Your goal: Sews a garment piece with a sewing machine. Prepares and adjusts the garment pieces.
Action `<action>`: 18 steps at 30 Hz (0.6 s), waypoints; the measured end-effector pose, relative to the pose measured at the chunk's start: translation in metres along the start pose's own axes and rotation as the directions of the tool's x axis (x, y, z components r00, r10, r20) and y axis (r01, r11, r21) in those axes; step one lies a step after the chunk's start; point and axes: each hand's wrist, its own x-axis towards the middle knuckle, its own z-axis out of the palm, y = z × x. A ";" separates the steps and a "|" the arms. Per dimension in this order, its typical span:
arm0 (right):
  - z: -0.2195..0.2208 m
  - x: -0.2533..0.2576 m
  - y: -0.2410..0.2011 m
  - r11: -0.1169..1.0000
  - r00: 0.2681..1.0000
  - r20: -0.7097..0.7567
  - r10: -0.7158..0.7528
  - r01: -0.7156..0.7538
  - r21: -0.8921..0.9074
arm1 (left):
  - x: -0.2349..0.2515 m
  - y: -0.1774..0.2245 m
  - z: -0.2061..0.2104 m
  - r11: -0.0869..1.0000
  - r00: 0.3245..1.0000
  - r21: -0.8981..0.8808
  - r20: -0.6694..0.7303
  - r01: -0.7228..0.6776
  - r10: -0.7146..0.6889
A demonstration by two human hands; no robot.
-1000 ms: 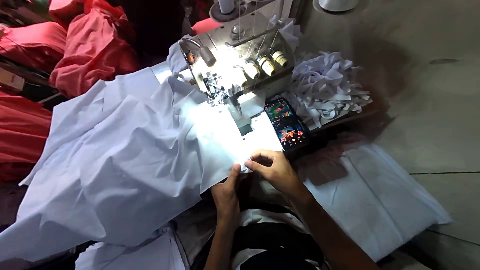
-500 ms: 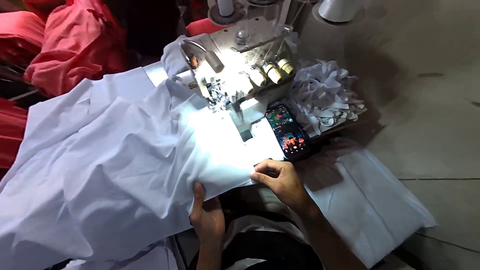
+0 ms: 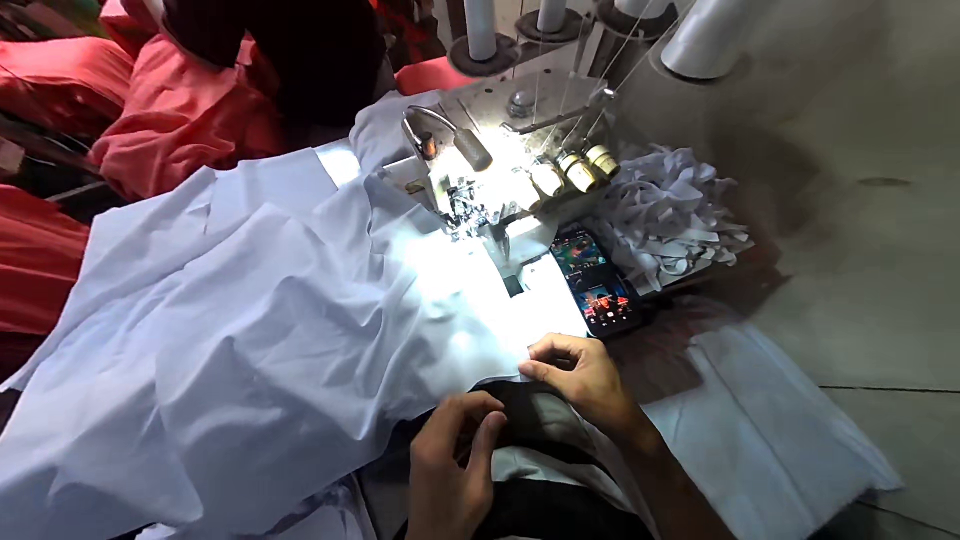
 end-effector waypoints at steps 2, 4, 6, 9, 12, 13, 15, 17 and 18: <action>0.001 0.001 0.001 1.000 1.000 -0.004 -0.007 0.007 0.009 | 0.020 0.000 -0.003 0.972 0.989 0.188 -0.011 -0.142 0.147; 0.002 0.001 0.000 1.000 1.000 -0.008 0.006 -0.006 0.027 | 0.037 -0.002 -0.005 0.949 0.980 0.245 0.043 -0.200 0.195; 0.001 0.001 0.000 0.998 1.000 -0.006 0.018 -0.017 0.058 | 0.046 -0.006 -0.005 0.937 0.970 0.254 0.100 -0.238 0.220; -0.002 0.002 0.002 0.996 0.999 0.006 0.038 -0.038 0.078 | 0.045 -0.011 0.003 0.857 0.951 0.417 0.185 -0.303 0.246; -0.004 0.002 0.000 0.995 0.997 0.036 0.066 -0.069 0.067 | 0.038 -0.020 0.018 0.780 0.944 0.532 0.153 -0.329 0.293; -0.005 0.003 0.000 0.995 0.996 0.044 0.072 -0.075 0.066 | 0.037 -0.021 0.020 0.771 0.941 0.543 0.131 -0.332 0.312; -0.006 0.003 0.000 0.994 0.995 0.063 0.074 -0.079 0.075 | 0.035 -0.022 0.020 0.759 0.936 0.557 0.108 -0.337 0.336; -0.007 0.004 0.001 0.994 0.996 0.075 0.057 -0.063 0.087 | 0.034 -0.021 0.019 0.721 0.922 0.592 0.106 -0.360 0.373; -0.008 0.004 0.001 0.995 0.996 0.075 0.043 -0.049 0.090 | 0.032 -0.022 0.019 0.703 0.911 0.602 0.106 -0.379 0.399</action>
